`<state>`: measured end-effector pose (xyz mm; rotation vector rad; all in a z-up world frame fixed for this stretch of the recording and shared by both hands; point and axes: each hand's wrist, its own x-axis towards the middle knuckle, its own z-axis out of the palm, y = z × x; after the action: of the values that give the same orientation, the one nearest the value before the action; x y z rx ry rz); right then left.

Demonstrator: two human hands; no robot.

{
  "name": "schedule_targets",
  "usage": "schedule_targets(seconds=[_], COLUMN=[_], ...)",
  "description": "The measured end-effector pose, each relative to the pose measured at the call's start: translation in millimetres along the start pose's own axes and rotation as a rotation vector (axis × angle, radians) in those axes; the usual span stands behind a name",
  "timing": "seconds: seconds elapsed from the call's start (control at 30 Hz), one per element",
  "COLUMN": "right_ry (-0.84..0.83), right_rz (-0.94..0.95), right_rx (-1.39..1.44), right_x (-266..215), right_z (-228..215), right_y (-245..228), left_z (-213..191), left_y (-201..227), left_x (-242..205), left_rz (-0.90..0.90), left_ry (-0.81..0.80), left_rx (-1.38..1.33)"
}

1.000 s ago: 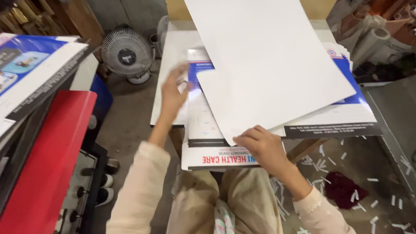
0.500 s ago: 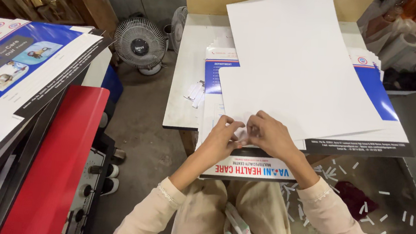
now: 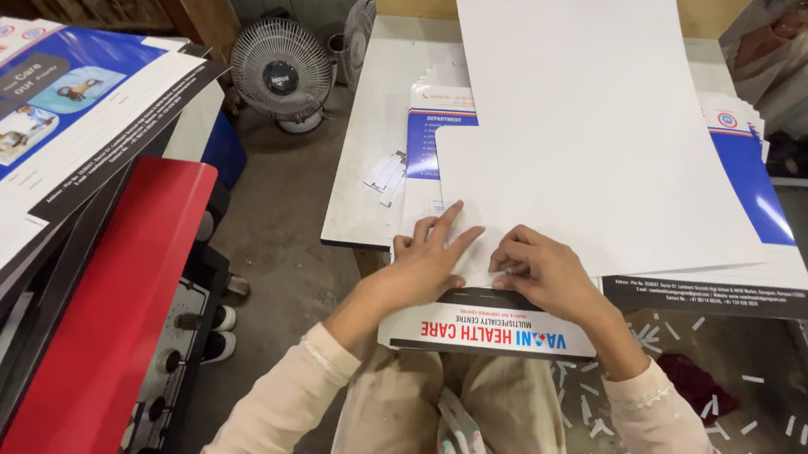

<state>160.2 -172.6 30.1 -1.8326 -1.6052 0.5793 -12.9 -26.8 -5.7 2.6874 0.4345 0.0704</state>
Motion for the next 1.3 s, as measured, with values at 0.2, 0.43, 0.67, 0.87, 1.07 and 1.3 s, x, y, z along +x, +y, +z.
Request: schedule_targets(seconds=[0.2,0.43,0.67,0.87,1.07,1.3], right_ry=[0.059,0.574,0.602,0.448,0.255,0.213], right_rz=[0.026,-0.154,-0.253,-0.163,-0.014,0.051], right_rx=[0.291,-0.037,-0.174,-0.134,-0.117,-0.056], right_x=[-12,-39,-18,-7,5,9], right_z=[11,24,38,30,18,19], right_y=[25,-29,-70,-70,-70,-66], left_z=[-13,27,19,14,15,16], left_y=[-12,-21,-12,-9,-7,-6], left_x=[-32,3,-7,-11,-16,-16], left_rz=[0.401,0.263,0.227,0.289,0.278,0.265], left_ry=[0.305,0.435,0.435,0.458,0.445,0.468], left_rx=[-0.217,-0.319,-0.365,-0.338,-0.289,-0.282])
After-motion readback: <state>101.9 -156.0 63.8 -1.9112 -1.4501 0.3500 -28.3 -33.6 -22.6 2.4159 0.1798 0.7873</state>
